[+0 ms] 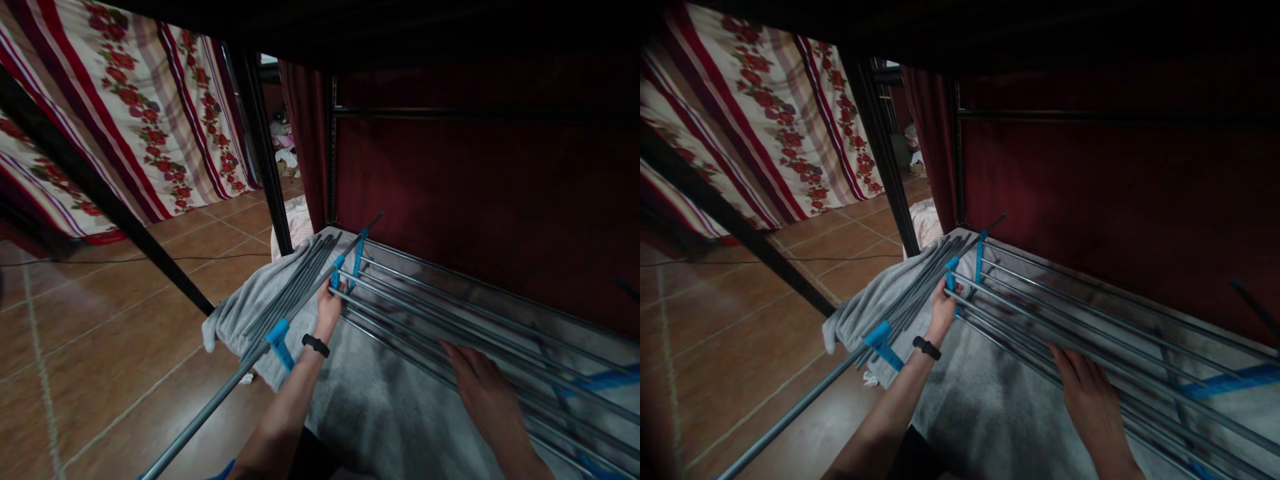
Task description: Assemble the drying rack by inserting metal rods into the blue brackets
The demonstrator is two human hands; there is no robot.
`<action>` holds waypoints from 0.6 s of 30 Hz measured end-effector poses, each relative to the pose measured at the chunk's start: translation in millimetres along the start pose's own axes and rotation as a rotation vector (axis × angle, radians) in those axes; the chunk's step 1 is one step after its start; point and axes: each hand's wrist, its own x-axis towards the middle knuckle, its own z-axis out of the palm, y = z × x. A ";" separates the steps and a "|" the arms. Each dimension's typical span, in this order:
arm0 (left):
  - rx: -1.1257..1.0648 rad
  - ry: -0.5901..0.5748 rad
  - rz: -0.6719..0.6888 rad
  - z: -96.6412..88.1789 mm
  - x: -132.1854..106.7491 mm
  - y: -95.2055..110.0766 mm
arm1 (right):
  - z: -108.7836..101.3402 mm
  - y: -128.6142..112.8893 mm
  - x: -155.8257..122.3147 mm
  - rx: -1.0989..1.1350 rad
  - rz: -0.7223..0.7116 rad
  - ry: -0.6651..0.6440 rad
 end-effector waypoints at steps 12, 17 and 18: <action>0.008 -0.052 0.002 -1.6 4.0 -7.6 | -15.5 -9.5 -33.4 -0.053 0.079 -0.024; 0.005 -0.060 0.022 -1.7 3.6 -8.8 | -14.5 -13.0 -24.8 -0.036 0.097 -0.065; 0.006 -0.063 0.024 -1.6 3.4 -8.5 | -13.6 -13.2 -23.3 -0.032 0.094 -0.072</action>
